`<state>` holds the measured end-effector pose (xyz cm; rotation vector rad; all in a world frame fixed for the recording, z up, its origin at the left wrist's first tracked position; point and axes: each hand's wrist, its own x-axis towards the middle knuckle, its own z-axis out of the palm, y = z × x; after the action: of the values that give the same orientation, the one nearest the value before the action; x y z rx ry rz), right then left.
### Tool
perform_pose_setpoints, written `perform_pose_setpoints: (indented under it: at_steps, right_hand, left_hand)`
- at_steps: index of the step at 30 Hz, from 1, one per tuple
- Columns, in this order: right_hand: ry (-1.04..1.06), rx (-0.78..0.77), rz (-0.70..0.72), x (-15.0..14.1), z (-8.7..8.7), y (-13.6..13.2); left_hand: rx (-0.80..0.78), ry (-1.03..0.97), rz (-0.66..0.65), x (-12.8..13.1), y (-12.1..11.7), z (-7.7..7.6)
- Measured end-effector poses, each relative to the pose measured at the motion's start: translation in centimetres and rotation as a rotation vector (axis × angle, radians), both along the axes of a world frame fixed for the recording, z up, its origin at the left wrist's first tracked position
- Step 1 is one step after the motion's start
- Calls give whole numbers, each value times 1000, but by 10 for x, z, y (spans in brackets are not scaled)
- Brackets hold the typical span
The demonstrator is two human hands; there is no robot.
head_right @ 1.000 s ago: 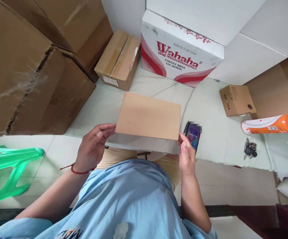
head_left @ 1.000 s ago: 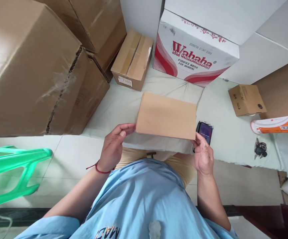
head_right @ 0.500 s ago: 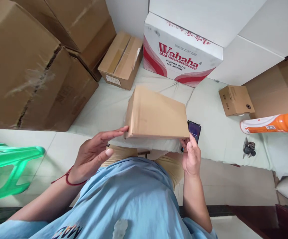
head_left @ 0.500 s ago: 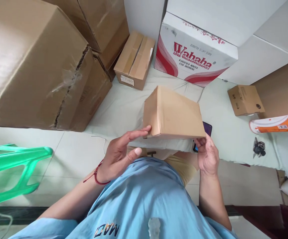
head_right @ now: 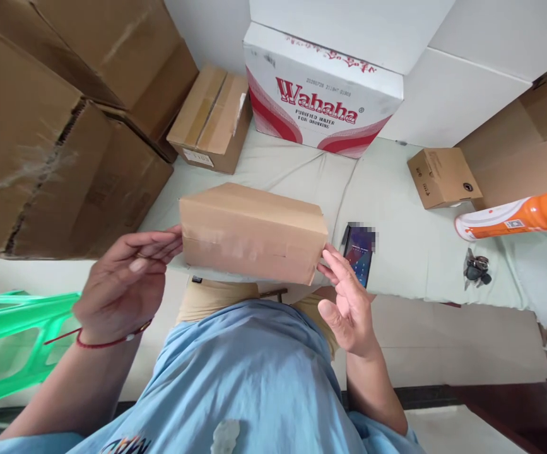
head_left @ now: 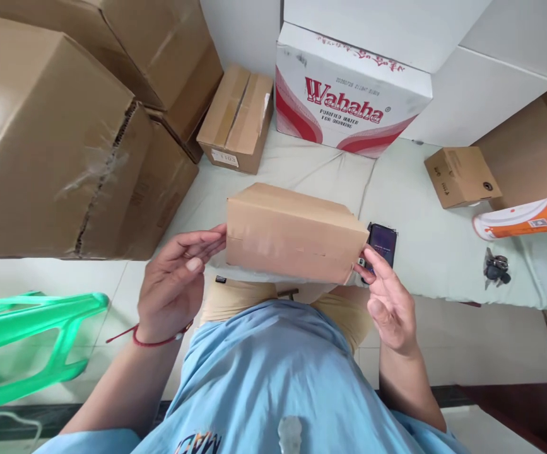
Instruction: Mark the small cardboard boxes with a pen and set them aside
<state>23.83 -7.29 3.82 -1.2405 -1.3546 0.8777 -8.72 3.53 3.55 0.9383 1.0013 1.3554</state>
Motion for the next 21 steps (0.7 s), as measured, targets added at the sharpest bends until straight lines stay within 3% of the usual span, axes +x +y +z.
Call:
perform_pose_setpoints:
  at_steps: [5, 12, 16, 19, 21]
  right_hand:
    - [119, 13, 1, 3, 0, 3]
    - [124, -6, -51, 8, -13, 10]
    - [44, -106, -111, 15, -30, 6]
    - [-175, -118, -15, 18, -40, 3]
    - [-310, -55, 54, 17, -41, 2]
  left_hand:
    - [66, 46, 7, 5, 5, 11]
    - [2, 84, 33, 10, 25, 0]
    - [-55, 67, 63, 3, 35, -20]
    - [-220, 65, 30, 1, 35, -48]
    - [-246, 66, 37, 4, 31, -66]
